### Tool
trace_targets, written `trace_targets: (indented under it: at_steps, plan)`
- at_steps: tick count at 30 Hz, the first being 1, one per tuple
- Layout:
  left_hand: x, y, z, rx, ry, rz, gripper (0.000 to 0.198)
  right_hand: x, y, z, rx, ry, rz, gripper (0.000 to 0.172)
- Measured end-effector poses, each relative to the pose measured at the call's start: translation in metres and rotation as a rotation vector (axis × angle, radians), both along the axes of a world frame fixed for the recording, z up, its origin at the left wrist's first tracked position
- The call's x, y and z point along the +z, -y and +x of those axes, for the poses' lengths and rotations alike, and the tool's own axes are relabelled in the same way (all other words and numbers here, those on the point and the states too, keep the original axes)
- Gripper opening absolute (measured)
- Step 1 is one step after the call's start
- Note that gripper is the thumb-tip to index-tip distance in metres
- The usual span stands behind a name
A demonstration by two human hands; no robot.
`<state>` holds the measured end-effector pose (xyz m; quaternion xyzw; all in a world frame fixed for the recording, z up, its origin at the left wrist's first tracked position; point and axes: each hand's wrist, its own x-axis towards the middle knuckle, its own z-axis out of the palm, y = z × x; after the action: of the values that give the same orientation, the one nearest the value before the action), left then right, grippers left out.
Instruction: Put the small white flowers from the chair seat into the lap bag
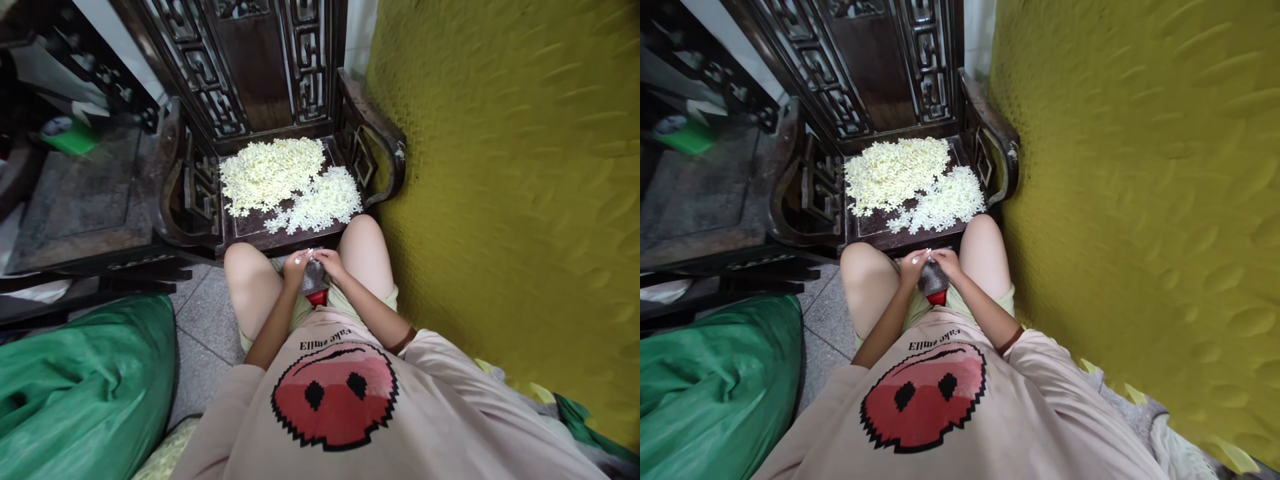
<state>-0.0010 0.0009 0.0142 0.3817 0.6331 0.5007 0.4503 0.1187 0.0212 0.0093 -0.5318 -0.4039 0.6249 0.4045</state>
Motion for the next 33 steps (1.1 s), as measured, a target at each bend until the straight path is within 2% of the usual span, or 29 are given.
trace_targets:
  at_steps: [9,17,25,33]
  plan:
    - [0.002,-0.001,-0.001,0.045,0.021,0.003,0.017,-0.003,0.000,0.000,0.054,-0.078,0.039,0.029]
    - [0.005,-0.001,0.000,0.048,0.087,0.021,0.018,0.002,0.001,-0.001,0.043,-0.155,-0.019,0.028]
    - [-0.005,-0.004,0.000,0.074,0.205,-0.001,0.028,0.002,0.001,-0.002,0.015,-0.222,-0.052,0.024]
    - [-0.012,-0.005,-0.001,0.051,0.327,-0.037,0.034,0.005,0.001,-0.002,0.000,-0.195,-0.061,0.021]
